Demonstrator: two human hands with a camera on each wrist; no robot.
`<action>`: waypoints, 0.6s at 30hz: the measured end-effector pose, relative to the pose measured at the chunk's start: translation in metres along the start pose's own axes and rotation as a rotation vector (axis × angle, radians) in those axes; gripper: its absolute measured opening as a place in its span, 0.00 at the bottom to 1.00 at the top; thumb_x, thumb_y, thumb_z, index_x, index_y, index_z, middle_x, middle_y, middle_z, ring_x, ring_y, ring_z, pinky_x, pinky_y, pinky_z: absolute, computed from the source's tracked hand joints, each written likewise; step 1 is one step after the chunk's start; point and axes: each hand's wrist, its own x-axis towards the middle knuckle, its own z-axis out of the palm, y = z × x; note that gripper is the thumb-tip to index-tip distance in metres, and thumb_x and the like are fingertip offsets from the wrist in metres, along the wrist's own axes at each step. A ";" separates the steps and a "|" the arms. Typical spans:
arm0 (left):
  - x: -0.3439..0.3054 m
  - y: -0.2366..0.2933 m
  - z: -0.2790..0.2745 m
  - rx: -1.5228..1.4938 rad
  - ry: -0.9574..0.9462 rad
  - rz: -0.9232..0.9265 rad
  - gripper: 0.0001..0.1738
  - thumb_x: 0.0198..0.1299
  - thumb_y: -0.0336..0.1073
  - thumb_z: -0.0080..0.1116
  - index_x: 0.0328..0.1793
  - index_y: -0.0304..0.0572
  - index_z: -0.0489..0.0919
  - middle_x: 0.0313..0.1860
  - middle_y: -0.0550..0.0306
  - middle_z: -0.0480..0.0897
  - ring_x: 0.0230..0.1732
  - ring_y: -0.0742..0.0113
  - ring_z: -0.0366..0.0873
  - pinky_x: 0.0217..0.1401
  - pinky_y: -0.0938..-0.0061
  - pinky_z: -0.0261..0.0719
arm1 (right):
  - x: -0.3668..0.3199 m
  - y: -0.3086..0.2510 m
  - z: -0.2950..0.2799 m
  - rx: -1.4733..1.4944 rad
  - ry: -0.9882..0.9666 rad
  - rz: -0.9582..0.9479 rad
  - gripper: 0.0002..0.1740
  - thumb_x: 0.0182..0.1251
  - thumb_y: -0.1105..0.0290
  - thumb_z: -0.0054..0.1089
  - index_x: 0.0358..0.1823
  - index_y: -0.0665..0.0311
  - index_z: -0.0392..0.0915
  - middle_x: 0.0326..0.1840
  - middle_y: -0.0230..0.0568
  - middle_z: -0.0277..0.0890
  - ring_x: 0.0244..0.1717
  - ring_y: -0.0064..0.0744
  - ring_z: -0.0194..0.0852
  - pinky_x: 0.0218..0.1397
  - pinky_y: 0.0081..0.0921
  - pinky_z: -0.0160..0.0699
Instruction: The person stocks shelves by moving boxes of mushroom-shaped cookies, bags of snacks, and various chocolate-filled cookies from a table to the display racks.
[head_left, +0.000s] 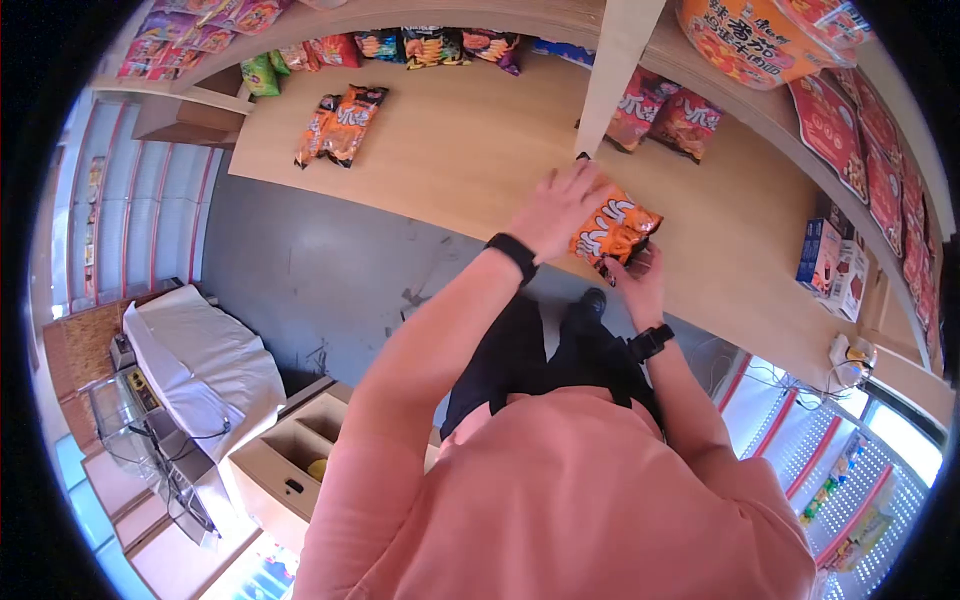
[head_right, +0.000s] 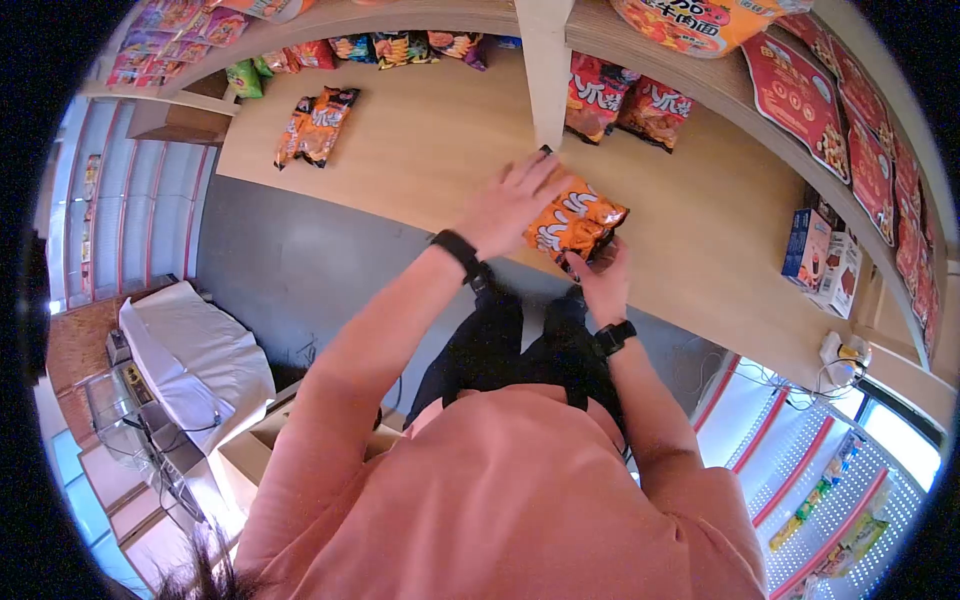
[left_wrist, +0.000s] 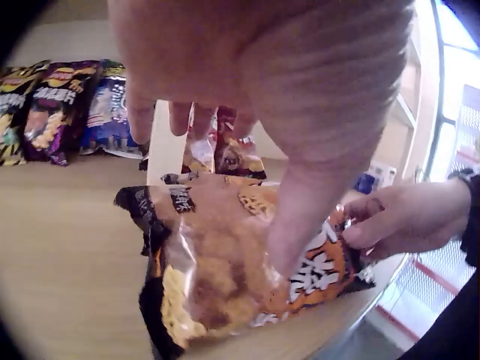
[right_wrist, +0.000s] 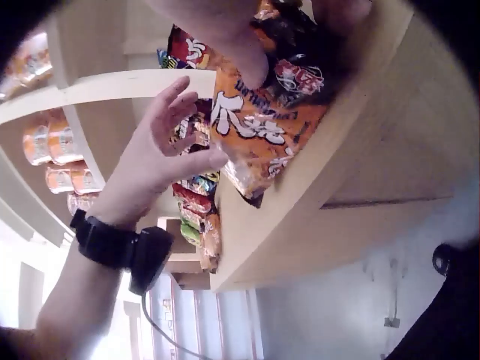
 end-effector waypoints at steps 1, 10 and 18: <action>0.006 -0.004 0.007 0.138 0.057 0.155 0.53 0.41 0.31 0.72 0.76 0.51 0.59 0.69 0.47 0.65 0.70 0.48 0.63 0.64 0.47 0.68 | 0.002 -0.002 -0.002 -0.056 0.003 0.002 0.49 0.51 0.64 0.79 0.68 0.72 0.54 0.57 0.50 0.72 0.54 0.36 0.77 0.60 0.32 0.76; 0.020 0.008 0.027 0.028 -0.322 -0.194 0.71 0.22 0.62 0.80 0.74 0.36 0.59 0.59 0.45 0.73 0.65 0.50 0.67 0.65 0.58 0.66 | -0.005 0.017 -0.015 -0.247 0.241 -0.092 0.45 0.52 0.60 0.78 0.67 0.71 0.61 0.56 0.50 0.73 0.56 0.38 0.74 0.59 0.34 0.74; 0.013 0.041 0.036 -0.082 -0.317 -0.619 0.65 0.33 0.73 0.70 0.66 0.26 0.64 0.62 0.43 0.68 0.68 0.49 0.61 0.69 0.57 0.61 | -0.024 0.020 -0.022 0.166 0.480 0.076 0.38 0.60 0.62 0.73 0.64 0.72 0.63 0.58 0.46 0.72 0.56 0.35 0.73 0.60 0.31 0.72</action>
